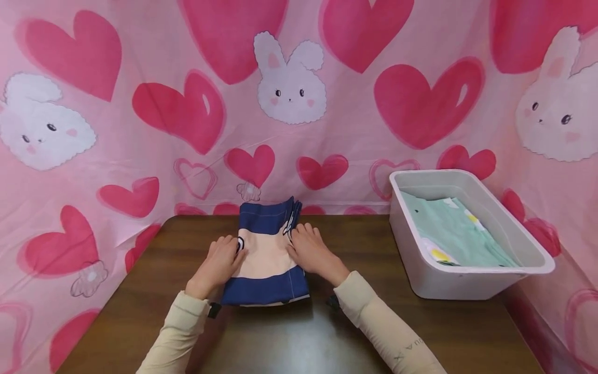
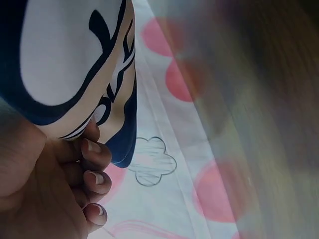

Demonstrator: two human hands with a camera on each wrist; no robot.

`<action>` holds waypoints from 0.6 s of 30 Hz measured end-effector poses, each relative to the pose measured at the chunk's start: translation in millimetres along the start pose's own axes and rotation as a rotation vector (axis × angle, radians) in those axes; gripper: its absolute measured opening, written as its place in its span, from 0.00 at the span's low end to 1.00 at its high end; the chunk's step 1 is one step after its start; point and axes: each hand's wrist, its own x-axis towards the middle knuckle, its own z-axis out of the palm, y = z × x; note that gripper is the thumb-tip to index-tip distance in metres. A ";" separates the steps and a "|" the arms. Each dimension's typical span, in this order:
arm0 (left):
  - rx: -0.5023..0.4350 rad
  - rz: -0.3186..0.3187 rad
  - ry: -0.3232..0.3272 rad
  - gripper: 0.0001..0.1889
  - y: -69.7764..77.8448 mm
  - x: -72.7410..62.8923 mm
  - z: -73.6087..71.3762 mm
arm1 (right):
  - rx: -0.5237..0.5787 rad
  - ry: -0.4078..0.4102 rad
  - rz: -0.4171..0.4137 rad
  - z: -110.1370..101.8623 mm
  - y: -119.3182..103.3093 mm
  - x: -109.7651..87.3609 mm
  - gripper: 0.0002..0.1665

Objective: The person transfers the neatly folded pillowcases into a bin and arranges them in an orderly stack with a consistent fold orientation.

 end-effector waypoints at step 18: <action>-0.047 0.033 -0.023 0.16 33.9 11.5 7.3 | 0.020 -0.052 -0.076 -29.5 32.4 -22.7 0.11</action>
